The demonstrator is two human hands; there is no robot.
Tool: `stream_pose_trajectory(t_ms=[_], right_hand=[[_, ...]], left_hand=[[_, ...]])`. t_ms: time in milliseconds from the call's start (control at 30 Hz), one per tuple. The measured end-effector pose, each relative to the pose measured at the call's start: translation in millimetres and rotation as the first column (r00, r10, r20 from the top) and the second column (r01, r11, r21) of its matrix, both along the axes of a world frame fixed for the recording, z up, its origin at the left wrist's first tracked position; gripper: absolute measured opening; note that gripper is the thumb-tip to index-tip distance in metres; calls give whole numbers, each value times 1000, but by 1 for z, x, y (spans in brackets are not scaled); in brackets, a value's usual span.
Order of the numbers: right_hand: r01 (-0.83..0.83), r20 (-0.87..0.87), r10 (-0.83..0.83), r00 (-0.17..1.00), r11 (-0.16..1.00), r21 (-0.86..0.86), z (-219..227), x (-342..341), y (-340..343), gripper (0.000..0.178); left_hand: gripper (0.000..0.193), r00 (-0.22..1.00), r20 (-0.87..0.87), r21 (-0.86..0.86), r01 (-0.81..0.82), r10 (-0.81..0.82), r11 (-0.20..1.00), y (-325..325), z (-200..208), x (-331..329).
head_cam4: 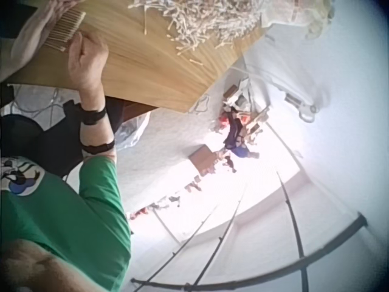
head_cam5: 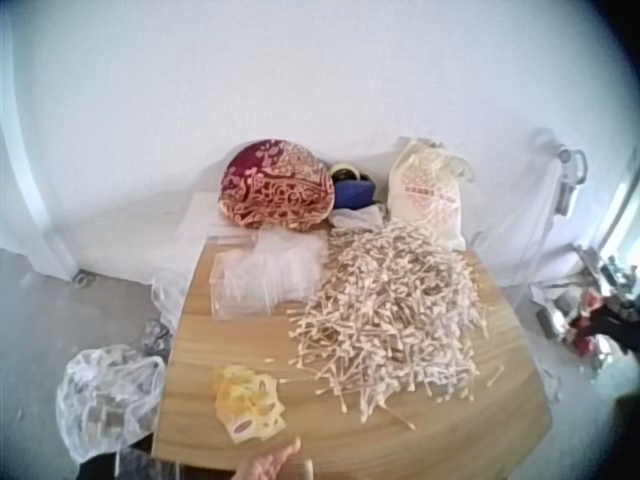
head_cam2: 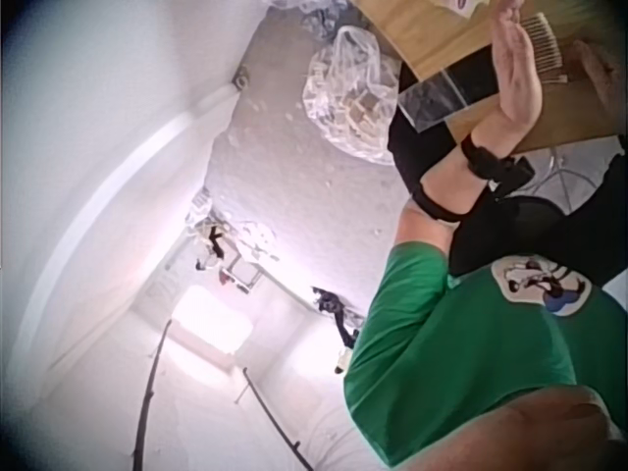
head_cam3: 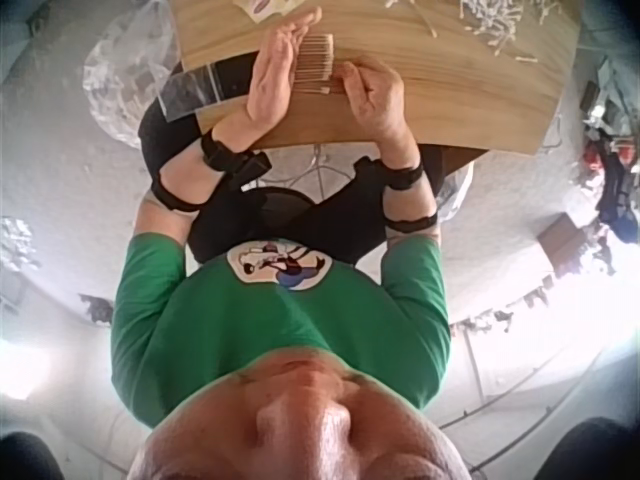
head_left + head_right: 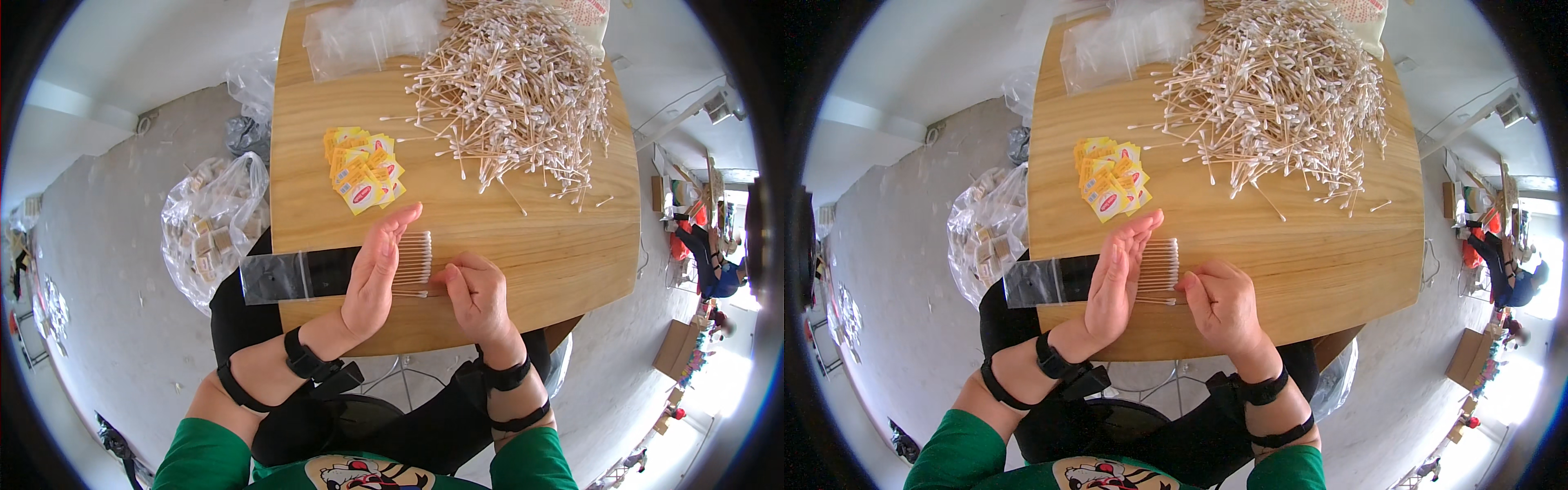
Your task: Counting cotton swabs and placing them into small individual plastic bags.
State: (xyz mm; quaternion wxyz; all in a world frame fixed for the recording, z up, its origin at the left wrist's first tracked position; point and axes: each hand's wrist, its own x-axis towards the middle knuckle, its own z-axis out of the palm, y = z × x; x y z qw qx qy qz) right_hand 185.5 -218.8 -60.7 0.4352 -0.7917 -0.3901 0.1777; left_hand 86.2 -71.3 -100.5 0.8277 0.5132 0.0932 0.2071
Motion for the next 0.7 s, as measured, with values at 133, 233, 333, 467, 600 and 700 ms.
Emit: stream_pose_trajectory(t_ms=[133,233,333,467,600,700], right_hand=[[-3,43,2,999,1000,20,-3,2,1,17],[-61,103,61,993,998,-5,-6,5,-1,16],[-42,18,42,999,999,-8,-3,4,-2,21],[73,-28,-73,997,997,20,-2,2,4,17],[1,77,-1,997,1000,-5,-6,5,0,18],[-3,15,4,1000,999,-47,0,5,1,20]], left_hand=[[53,1000,9,-15,-1,1,1000,-1,-1,1],[52,1000,22,-13,-5,5,1000,-1,-2,1],[51,1000,26,-12,-4,4,1000,-2,-3,1],[51,1000,13,-17,-6,6,1000,-1,-3,0],[51,1000,16,-14,-1,1,1000,-2,-1,1],[52,1000,12,-11,-4,4,1000,-1,0,1]])
